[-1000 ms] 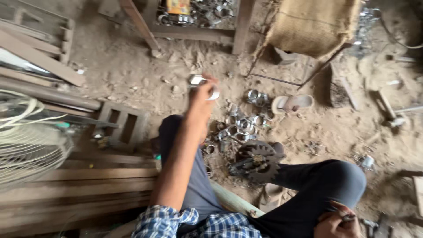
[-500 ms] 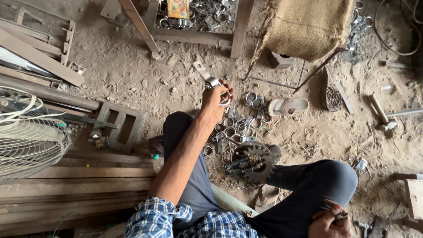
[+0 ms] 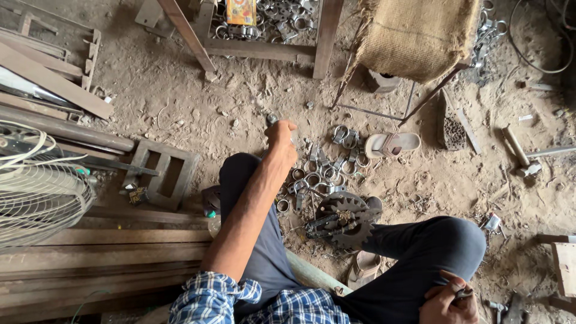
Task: The person sits on the ground and uses a wrench to tighten bolts on metal brackets and a gear-like component. They repeatedly pick up parts, assemble them, and place them on a nearby wooden shelf.
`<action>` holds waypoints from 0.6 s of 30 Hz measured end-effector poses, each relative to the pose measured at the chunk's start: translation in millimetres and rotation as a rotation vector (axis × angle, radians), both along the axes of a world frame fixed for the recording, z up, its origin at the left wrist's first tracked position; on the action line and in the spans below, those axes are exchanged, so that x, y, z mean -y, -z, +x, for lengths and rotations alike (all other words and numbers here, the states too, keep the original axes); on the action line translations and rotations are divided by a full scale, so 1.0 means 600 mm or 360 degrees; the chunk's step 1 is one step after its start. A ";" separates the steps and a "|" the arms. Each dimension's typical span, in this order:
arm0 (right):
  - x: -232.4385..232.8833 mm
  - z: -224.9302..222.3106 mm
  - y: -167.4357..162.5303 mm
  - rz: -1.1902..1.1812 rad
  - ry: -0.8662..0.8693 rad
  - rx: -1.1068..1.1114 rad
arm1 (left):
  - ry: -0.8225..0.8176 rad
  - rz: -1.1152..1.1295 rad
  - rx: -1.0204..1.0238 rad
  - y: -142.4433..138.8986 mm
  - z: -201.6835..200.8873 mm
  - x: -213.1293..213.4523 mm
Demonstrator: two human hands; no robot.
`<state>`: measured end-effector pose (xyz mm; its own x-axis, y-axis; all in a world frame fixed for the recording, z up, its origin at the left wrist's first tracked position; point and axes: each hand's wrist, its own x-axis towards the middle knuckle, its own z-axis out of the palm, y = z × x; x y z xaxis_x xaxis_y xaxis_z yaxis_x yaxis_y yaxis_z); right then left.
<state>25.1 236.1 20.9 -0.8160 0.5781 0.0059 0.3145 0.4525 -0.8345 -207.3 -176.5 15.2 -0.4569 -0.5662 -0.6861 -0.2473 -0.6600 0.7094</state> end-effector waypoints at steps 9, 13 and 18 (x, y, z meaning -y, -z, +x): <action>0.012 0.001 -0.006 0.0051 -0.0035 -0.0131 | 0.0503 -0.0050 0.0091 0.017 0.000 -0.044; -0.004 0.001 0.017 -0.0065 -0.0015 -0.0195 | 0.0925 -0.0239 -0.0093 0.021 0.004 -0.082; -0.022 -0.003 0.042 -0.0066 0.0065 -0.0063 | 0.1074 -0.0560 -0.0332 -0.006 0.018 -0.109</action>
